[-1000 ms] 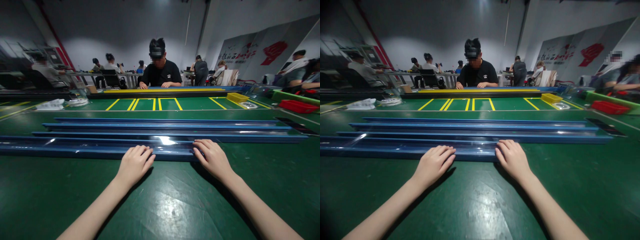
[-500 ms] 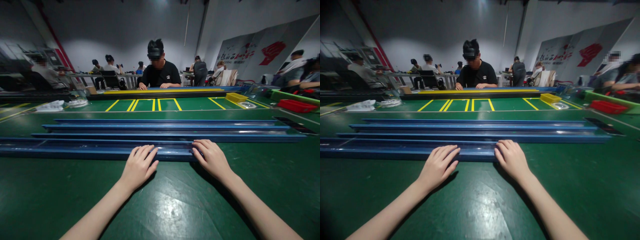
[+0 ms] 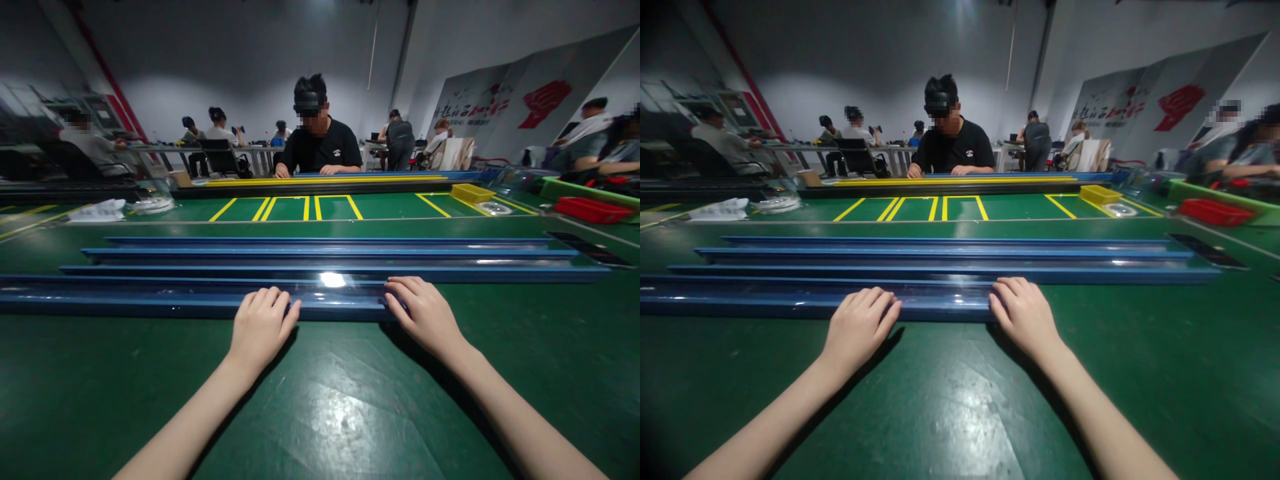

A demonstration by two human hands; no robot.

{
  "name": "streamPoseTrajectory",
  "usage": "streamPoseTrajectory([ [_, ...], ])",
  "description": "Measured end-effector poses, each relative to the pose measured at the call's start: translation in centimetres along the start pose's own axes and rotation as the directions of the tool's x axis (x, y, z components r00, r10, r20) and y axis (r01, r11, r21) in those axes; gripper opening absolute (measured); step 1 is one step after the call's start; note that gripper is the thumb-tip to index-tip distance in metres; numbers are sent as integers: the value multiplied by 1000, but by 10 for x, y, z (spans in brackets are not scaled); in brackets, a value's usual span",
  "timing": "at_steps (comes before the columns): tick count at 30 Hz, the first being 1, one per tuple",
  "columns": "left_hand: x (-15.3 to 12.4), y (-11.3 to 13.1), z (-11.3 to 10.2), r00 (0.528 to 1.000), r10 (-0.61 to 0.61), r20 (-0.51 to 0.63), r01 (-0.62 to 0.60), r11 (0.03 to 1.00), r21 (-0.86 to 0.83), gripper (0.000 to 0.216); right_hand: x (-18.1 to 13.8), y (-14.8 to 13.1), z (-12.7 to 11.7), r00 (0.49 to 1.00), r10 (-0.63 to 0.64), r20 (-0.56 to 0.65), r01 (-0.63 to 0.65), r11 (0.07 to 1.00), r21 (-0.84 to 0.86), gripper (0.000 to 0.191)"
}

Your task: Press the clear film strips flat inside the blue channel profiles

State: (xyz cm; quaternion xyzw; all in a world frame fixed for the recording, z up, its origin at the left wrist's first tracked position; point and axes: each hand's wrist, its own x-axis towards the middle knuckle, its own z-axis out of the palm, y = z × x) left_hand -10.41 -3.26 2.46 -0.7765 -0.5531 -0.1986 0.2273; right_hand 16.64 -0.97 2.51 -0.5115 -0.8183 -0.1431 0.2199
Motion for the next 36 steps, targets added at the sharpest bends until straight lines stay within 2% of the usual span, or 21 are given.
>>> streamPoseTrajectory([
  [3,-1,-3,0,999,-42,-9,43,998,38,31,0,1,0,1000,2,3,-2,1000,-5,30],
  [5,-2,-3,1,999,-35,-32,35,999,3,28,-1,1,1,1000,-1,3,1,1000,-6,30],
  [10,-5,4,5,988,113,-107,-128,981,-144,27,0,1,1,1000,-2,-2,2,1000,-3,30],
  [14,-5,10,7,976,205,-75,-216,959,-183,30,-1,0,1,1000,-1,-2,1,1000,-7,29],
  [18,-4,10,5,987,151,-60,-159,972,-175,27,0,1,1,1000,0,-2,0,1000,-10,29],
  [27,-1,4,-1,1000,14,-24,-14,1000,-11,29,0,0,-1,1000,-1,15,1,1000,-23,32],
  [30,-1,3,-1,1000,-12,-25,12,1000,-5,28,0,7,-5,1000,6,-2,-6,1000,-25,33],
  [33,-3,2,0,999,-16,-36,14,997,-70,24,0,20,-10,995,75,-60,-76,997,-7,37],
  [36,-5,1,3,999,-19,-50,10,987,-160,23,-1,36,-12,969,234,-83,-231,972,44,43],
])
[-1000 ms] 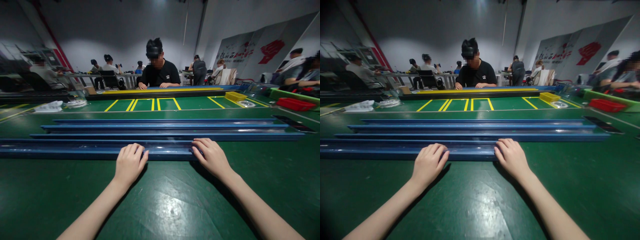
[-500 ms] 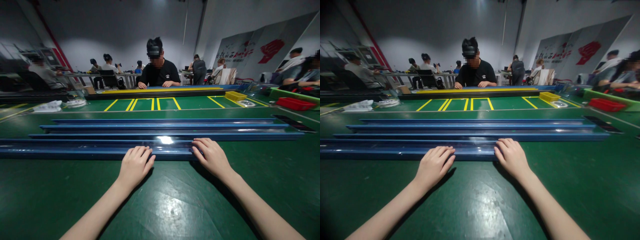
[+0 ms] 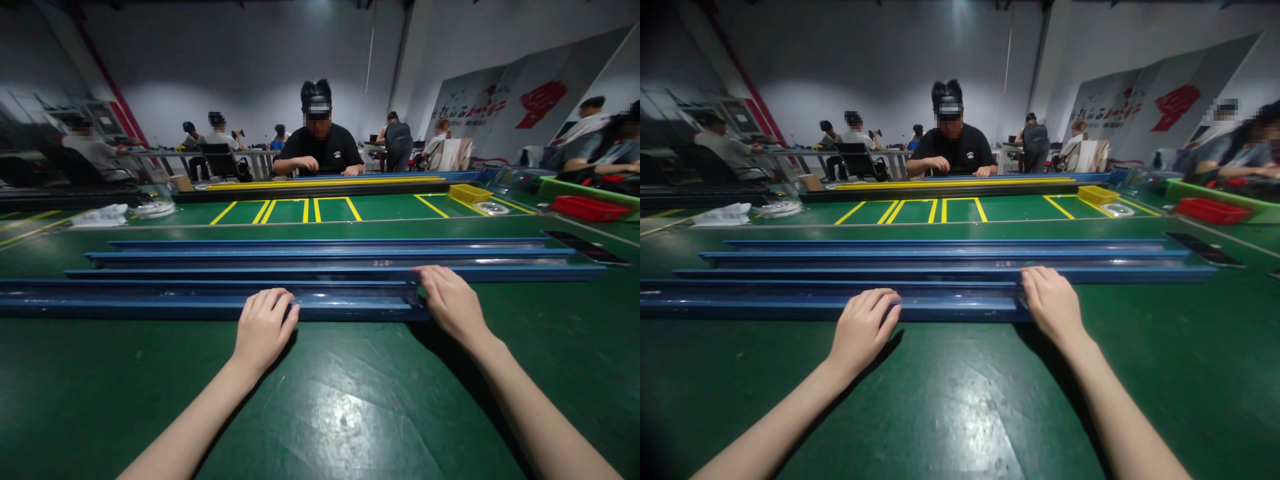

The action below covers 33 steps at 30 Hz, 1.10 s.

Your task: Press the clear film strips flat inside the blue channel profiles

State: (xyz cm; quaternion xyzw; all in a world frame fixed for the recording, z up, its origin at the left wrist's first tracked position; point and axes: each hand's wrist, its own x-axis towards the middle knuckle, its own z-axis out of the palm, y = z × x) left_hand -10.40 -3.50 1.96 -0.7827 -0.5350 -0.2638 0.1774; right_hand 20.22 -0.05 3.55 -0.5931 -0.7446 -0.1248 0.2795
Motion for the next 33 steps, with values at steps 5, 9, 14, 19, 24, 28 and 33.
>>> streamPoseTrajectory([
  [5,-3,5,4,995,71,-69,-77,993,-87,23,1,23,10,930,323,175,-346,930,124,53],
  [9,-5,15,6,972,215,-91,-224,970,-99,26,2,37,29,880,406,245,-447,884,140,56],
  [14,-2,27,11,949,301,-92,-309,948,-83,30,4,47,41,856,430,286,-495,842,216,62],
  [19,7,48,19,949,301,-95,-309,947,-91,32,7,52,43,888,317,333,-376,917,132,66],
  [24,19,82,34,912,395,-110,-406,906,-121,37,10,54,50,918,248,310,-272,961,37,61],
  [28,33,110,49,905,398,-148,-419,893,-166,34,8,53,50,918,211,335,-233,972,26,64],
  [33,42,127,59,920,363,-146,-386,900,-202,30,7,50,44,895,222,386,-269,961,70,69],
])
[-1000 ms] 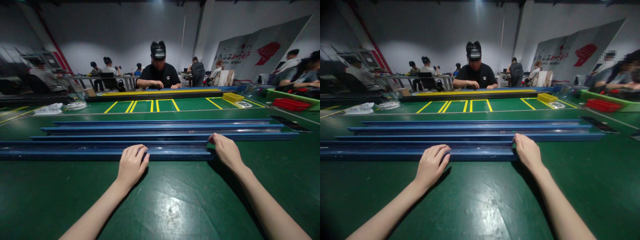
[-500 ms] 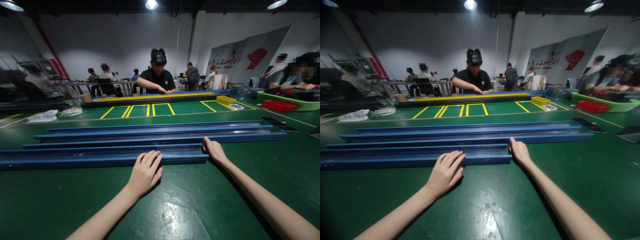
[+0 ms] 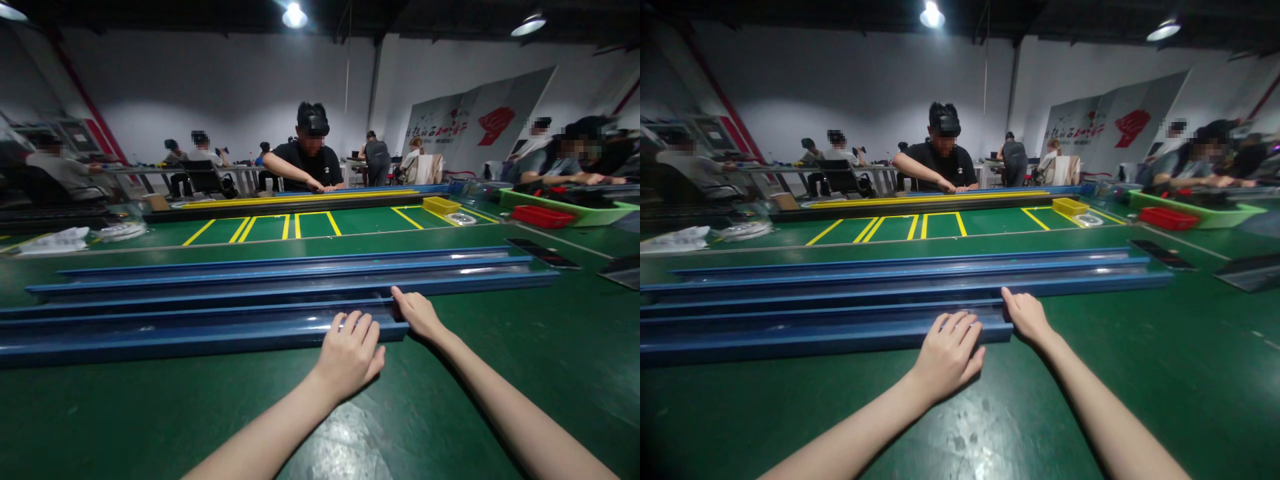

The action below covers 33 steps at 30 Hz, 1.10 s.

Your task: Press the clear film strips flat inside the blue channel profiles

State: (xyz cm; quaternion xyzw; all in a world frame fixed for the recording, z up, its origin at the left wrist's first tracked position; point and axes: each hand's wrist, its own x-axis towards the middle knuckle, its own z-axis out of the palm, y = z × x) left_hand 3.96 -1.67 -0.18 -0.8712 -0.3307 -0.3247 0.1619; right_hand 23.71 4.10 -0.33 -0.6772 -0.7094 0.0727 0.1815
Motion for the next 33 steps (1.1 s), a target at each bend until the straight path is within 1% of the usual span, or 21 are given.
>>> streamPoseTrajectory([
  [3,-2,-1,0,999,43,13,-42,999,-8,33,-2,1,-3,998,-10,69,-3,982,191,71],
  [5,-4,-3,-1,998,59,15,-59,998,-15,35,-3,3,-5,993,-38,114,-5,937,350,69],
  [7,-5,-4,-2,998,63,10,-63,998,-20,35,-3,5,-8,986,-66,152,-13,884,467,65],
  [10,-4,-4,-2,997,71,3,-71,997,-20,35,-5,4,-11,972,-124,197,-5,835,550,57],
  [14,-4,-5,-3,997,82,-1,-82,996,-20,34,-7,-1,-15,954,-193,229,-2,761,649,45],
  [19,-5,-6,-2,996,94,-5,-94,995,-19,35,-11,-8,-15,935,-215,282,-37,731,681,37],
  [23,-5,-5,-2,992,122,-19,-122,992,-6,35,-14,-17,-14,935,-226,273,-45,689,723,33],
  [26,-6,-5,-4,992,116,-41,-116,993,11,34,-13,-19,-17,933,-241,268,-34,681,731,34],
  [28,-6,-5,-5,994,91,-51,-90,995,32,34,-12,-16,-21,935,-235,267,-32,692,721,35],
  [30,-6,-5,-7,997,64,-54,-60,996,63,33,-11,-9,-25,935,-210,286,-56,707,705,37],
  [31,-6,-5,-8,997,52,-53,-47,995,82,33,-10,-4,-27,930,-203,308,-75,712,698,38],
  [33,-6,-5,-10,998,28,-50,-22,992,122,34,-10,5,-31,901,-219,375,-112,717,688,39],
])
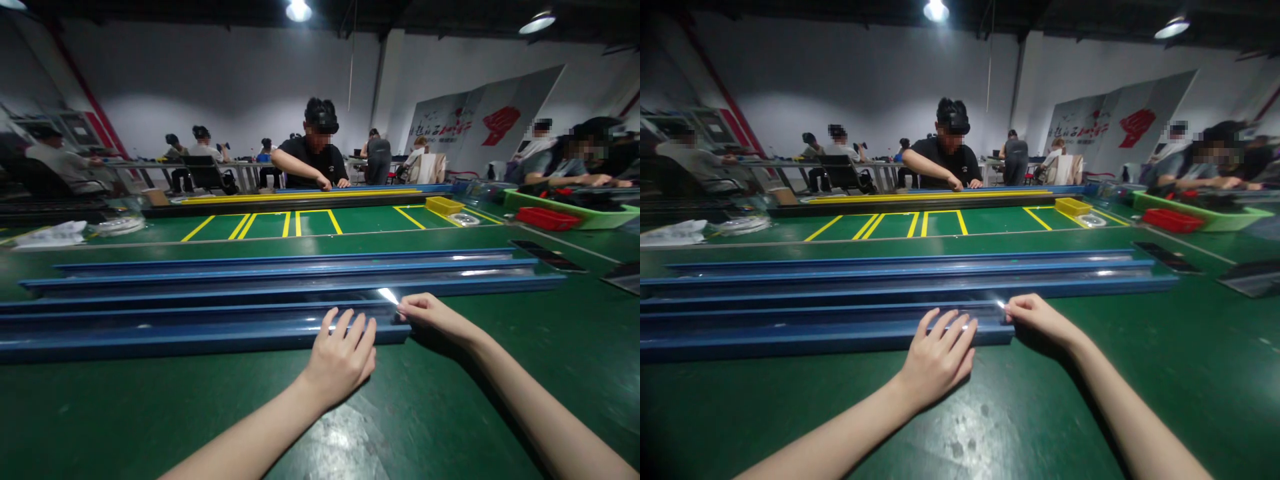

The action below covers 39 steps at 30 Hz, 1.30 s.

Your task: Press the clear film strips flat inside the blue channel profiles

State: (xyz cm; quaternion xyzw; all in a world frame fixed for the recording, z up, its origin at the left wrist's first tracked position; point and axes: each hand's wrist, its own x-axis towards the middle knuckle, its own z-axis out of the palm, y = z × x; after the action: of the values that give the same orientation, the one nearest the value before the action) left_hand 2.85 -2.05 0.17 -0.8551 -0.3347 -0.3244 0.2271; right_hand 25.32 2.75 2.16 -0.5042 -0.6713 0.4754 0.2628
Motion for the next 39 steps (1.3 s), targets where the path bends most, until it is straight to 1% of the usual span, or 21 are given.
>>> streamPoseTrajectory([
  [3,0,0,0,999,-36,19,35,998,44,36,-2,6,-8,996,28,87,-29,1000,10,38],
  [7,-1,0,2,994,-90,59,86,994,66,37,0,10,-8,996,39,75,-39,999,-7,39],
  [9,-1,0,3,992,-98,82,92,993,71,36,1,11,-6,998,48,40,-48,999,-8,39],
  [13,-1,1,4,991,-95,92,87,993,83,33,4,14,-3,992,64,-107,-57,996,69,38],
  [15,0,1,3,992,-91,92,83,993,83,32,4,16,-2,990,62,-129,-50,995,90,37],
  [25,2,-1,2,980,-115,160,104,992,74,26,6,18,-3,997,27,-78,-24,999,40,32],
  [34,0,-1,8,983,-131,127,120,989,89,23,7,21,-3,997,36,-68,-34,999,35,31],
  [39,-2,-1,9,985,-117,126,106,990,90,25,8,20,-2,997,39,-65,-41,999,-26,32],
])
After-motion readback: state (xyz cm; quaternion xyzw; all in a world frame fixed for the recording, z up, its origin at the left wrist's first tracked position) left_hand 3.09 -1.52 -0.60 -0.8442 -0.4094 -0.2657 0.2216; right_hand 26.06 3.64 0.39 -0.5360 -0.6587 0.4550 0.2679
